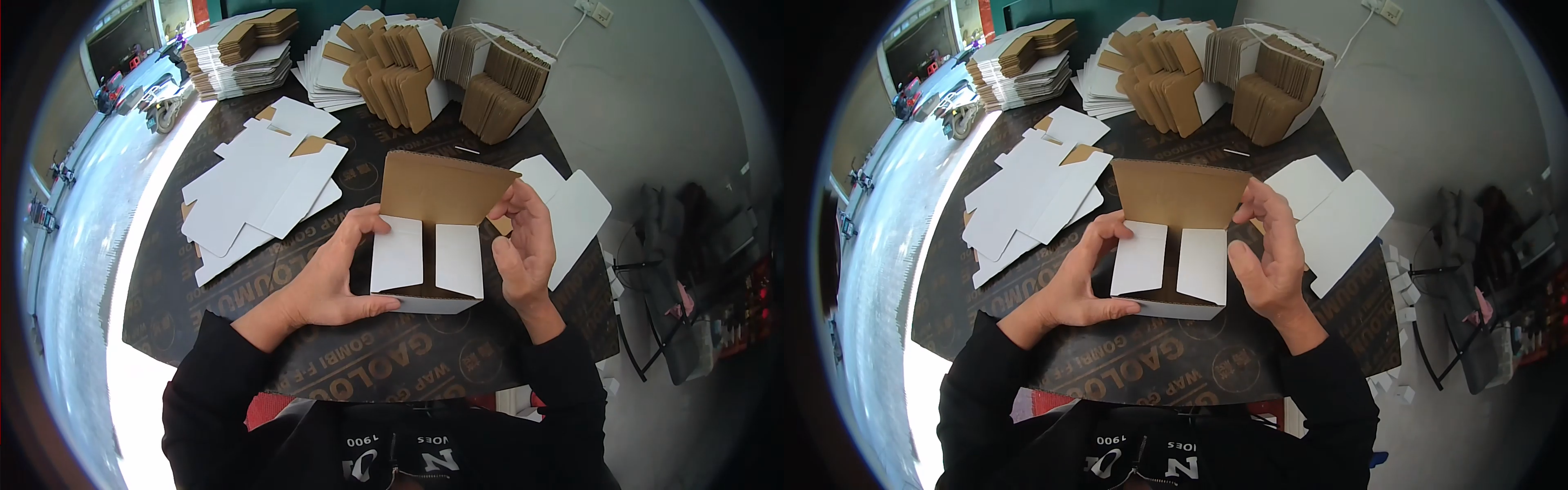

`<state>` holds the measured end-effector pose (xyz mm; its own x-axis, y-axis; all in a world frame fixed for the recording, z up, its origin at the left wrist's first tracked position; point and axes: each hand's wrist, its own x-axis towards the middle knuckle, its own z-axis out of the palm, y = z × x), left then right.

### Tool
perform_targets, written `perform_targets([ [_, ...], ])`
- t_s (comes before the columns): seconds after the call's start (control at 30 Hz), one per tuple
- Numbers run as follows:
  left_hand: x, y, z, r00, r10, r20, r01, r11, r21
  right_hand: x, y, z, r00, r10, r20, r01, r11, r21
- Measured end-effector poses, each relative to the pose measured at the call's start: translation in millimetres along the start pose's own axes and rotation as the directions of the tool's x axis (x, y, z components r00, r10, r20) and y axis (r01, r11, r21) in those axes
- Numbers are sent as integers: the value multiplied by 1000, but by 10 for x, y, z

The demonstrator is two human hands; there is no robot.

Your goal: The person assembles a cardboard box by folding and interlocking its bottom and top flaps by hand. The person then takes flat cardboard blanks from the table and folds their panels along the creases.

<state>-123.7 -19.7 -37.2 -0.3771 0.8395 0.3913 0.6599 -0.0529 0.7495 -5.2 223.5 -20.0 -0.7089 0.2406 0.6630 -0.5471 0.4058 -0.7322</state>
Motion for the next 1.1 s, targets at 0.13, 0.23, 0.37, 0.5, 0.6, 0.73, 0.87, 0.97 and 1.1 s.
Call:
perform_targets([
  [0.13,5,-13,54,994,-54,-96,32,976,-213,-10,-47,50,999,-41,-27,43,994,100],
  [0.23,23,-40,53,988,-55,-144,21,972,-233,4,-60,-16,981,-128,143,141,986,-87],
  [0.37,59,-70,4,984,-46,-174,12,982,-189,22,-45,-53,916,-191,352,290,922,-255],
  [0.5,57,-103,-44,990,-22,-141,21,1000,-8,28,-9,-59,855,-217,471,370,892,-261],
  [0.6,56,-127,-58,992,-4,-122,8,999,32,13,-2,-28,851,-207,483,379,878,-293],
  [0.73,36,-123,-87,995,11,-104,-2,996,86,5,-11,27,883,-178,435,341,879,-334],
  [0.87,50,-97,-102,996,28,-89,-18,993,113,21,-15,44,914,-148,377,296,881,-371],
  [0.97,55,-64,-69,994,36,-102,-29,997,67,31,-15,18,912,-128,390,287,879,-382],
  [1.1,48,-35,-50,998,11,-66,-7,998,60,40,-7,5,920,-159,359,275,913,-302],
])
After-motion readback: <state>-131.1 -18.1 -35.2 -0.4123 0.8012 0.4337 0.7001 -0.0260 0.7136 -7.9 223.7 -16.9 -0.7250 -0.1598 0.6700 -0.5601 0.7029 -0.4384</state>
